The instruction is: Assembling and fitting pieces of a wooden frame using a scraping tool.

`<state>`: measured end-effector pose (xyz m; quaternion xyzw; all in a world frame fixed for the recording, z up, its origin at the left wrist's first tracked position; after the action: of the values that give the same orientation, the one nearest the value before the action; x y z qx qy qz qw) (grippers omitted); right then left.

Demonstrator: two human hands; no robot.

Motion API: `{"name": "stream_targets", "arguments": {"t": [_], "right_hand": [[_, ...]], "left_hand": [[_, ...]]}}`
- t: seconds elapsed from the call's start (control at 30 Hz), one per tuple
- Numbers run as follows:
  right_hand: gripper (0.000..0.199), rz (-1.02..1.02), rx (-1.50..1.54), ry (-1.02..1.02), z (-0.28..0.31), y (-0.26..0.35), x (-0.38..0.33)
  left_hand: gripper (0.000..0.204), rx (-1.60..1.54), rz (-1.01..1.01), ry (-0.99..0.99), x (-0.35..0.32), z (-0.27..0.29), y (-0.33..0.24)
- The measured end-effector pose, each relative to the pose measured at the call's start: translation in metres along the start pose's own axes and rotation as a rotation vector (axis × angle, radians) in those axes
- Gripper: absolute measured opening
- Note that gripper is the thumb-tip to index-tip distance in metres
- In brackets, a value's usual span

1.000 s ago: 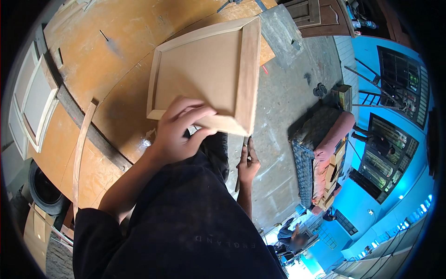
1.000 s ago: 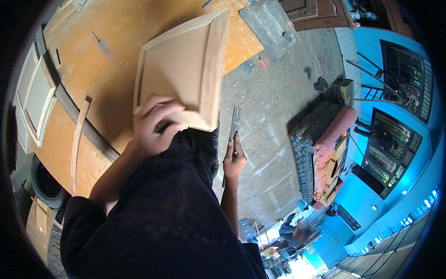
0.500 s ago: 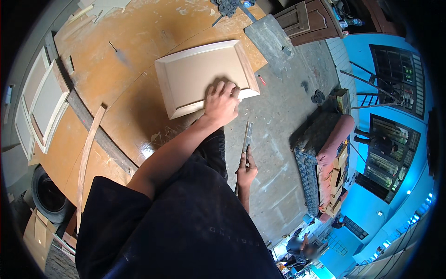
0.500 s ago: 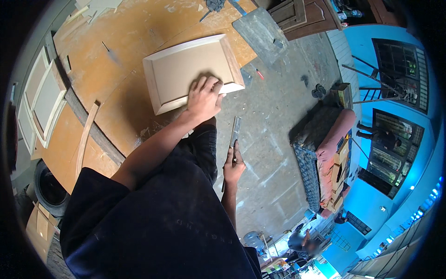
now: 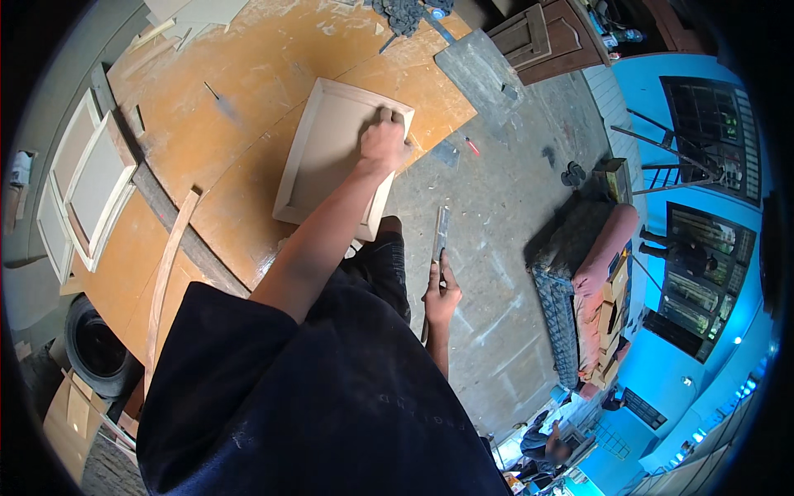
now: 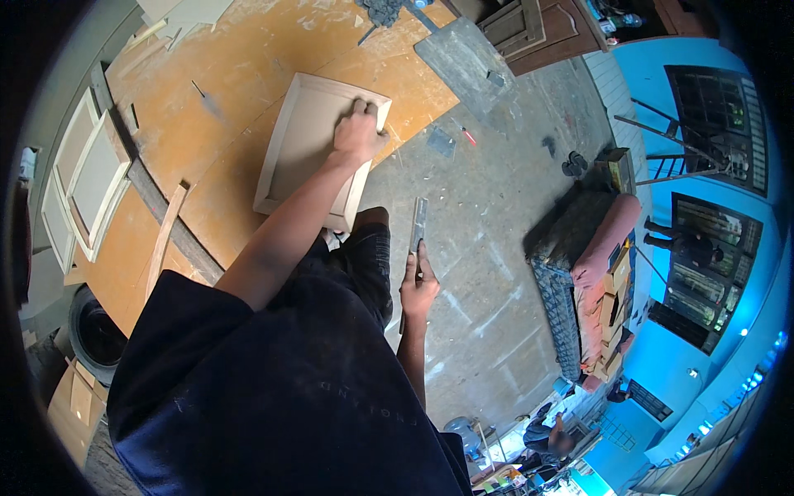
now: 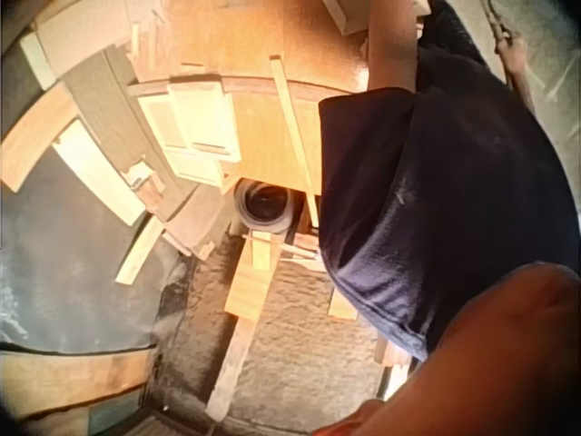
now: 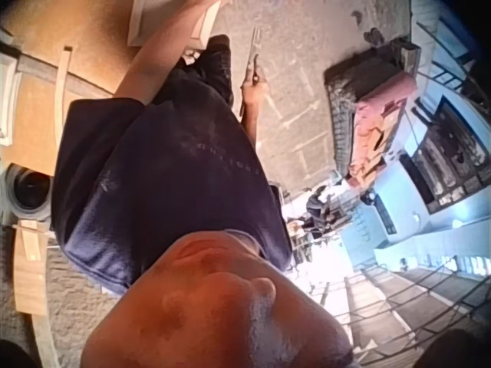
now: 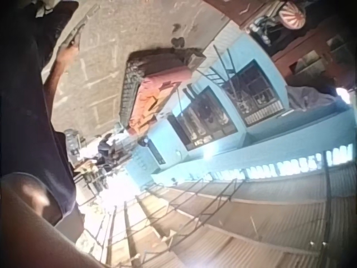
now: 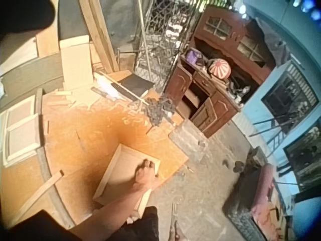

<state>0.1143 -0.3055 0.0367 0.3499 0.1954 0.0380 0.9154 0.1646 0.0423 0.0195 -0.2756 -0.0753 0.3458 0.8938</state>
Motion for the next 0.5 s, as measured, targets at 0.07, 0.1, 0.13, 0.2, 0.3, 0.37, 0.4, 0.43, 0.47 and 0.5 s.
{"name": "stream_targets", "arguments": {"t": [0.07,0.1,0.13,0.2,0.3,0.37,0.4,0.43,0.47,0.5], "right_hand": [[0.036,0.059,-0.024,-0.014,0.000,0.010,0.000],[0.036,0.016,-0.004,0.019,-0.002,0.015,0.001],[0.035,-0.032,0.021,0.045,-0.005,0.019,0.000],[0.034,0.015,0.026,0.047,-0.007,0.015,-0.001],[0.034,0.086,0.009,0.099,-0.015,0.014,-0.007],[0.035,0.183,0.041,0.114,-0.019,0.025,-0.014],[0.035,0.280,0.070,0.118,-0.020,0.033,-0.020],[0.037,0.314,0.020,0.142,-0.023,0.026,-0.023],[0.037,0.308,0.020,0.145,-0.024,0.024,-0.025],[0.039,0.264,-0.036,0.190,-0.029,0.020,-0.027]], "left_hand": [[0.055,0.030,0.021,0.028,0.012,-0.005,0.006],[0.054,0.016,0.008,0.036,0.016,-0.004,0.012],[0.054,0.018,0.004,0.044,0.014,-0.001,0.012],[0.052,0.017,-0.028,0.007,0.009,0.009,0.013],[0.043,0.056,-0.085,-0.043,-0.021,0.019,0.013],[0.039,0.077,-0.178,-0.161,-0.059,0.024,0.016],[0.038,0.053,-0.217,-0.200,-0.080,0.026,0.020],[0.038,0.054,-0.219,-0.192,-0.099,0.031,0.022],[0.041,0.130,-0.221,-0.239,-0.118,0.041,0.023],[0.044,0.207,-0.220,-0.288,-0.131,0.048,0.026]]}}
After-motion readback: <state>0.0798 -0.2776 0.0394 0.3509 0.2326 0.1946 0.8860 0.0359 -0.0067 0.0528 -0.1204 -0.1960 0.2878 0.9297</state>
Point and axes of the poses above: each hand's wrist, its own x-axis towards the middle knuckle, its own z-axis out of the back of the hand, y = z × x, the point moved 7 cm from there along x, towards the middle knuckle, and after that the axes turned 5 degrees about -z, right-handed, at the moved point
